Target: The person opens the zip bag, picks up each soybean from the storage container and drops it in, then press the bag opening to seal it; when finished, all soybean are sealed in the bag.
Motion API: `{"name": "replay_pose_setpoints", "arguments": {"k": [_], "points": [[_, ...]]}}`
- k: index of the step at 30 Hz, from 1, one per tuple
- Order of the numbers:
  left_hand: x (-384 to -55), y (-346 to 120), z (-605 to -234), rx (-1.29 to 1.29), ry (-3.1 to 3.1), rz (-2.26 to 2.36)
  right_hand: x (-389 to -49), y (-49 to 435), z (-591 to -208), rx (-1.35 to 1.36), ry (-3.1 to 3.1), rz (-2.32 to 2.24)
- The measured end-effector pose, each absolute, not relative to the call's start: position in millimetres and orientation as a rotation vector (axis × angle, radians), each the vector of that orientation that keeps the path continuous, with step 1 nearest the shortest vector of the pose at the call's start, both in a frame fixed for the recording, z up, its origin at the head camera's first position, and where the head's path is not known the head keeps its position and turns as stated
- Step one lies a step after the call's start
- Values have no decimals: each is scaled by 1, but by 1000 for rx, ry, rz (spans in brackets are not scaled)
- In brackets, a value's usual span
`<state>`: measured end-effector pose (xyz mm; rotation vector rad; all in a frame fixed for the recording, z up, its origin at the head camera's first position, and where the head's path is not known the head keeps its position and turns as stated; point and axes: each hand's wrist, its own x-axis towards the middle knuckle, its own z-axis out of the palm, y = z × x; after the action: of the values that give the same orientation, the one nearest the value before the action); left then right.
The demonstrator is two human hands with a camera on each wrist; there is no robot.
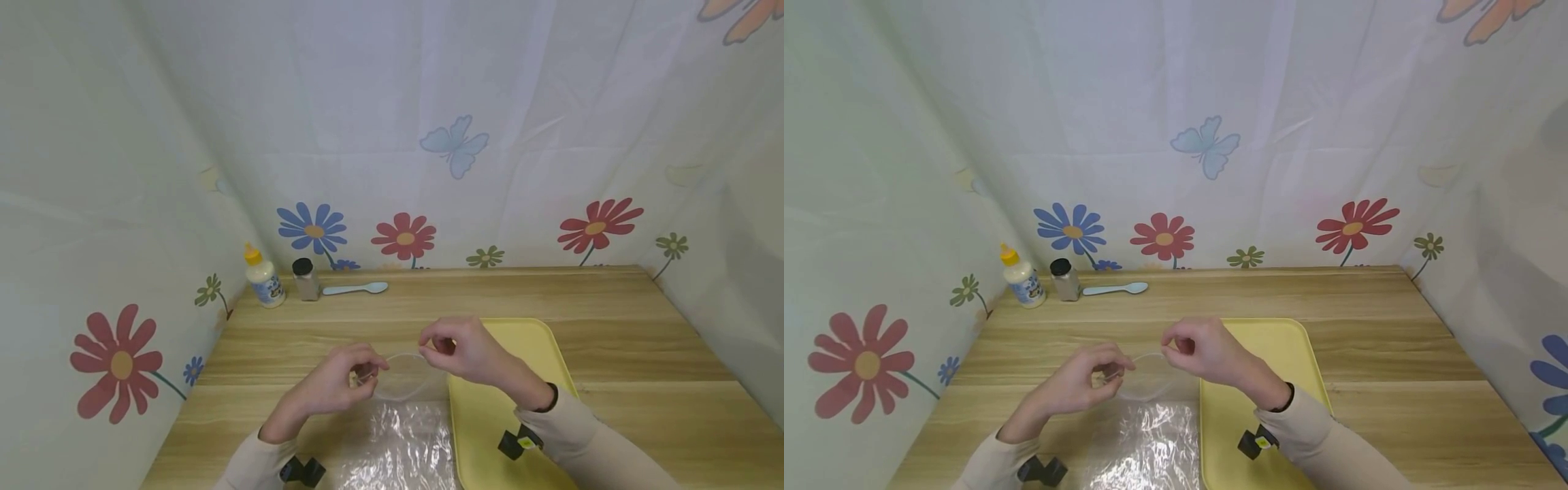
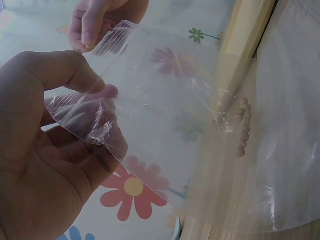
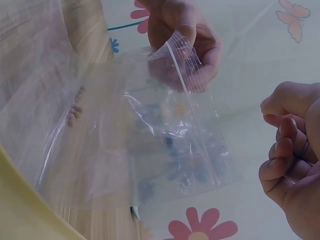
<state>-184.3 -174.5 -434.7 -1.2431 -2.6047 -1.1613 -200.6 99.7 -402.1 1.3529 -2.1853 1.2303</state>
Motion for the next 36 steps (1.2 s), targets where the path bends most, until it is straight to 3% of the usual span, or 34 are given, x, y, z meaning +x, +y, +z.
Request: {"name": "replay_pose_setpoints", "arguments": {"k": [8, 17, 36], "points": [[-185, -175, -435, -1242, -2610, -1161, -183, 92, -384, 1374, -2164, 1232], [-184, -175, -434, -1242, -2615, -1160, -198, 95, -406, 1396, -2170, 1200], [-184, -175, -435, -1258, -2590, -1154, -206, 105, -407, 1293, -2287, 1219]]}}
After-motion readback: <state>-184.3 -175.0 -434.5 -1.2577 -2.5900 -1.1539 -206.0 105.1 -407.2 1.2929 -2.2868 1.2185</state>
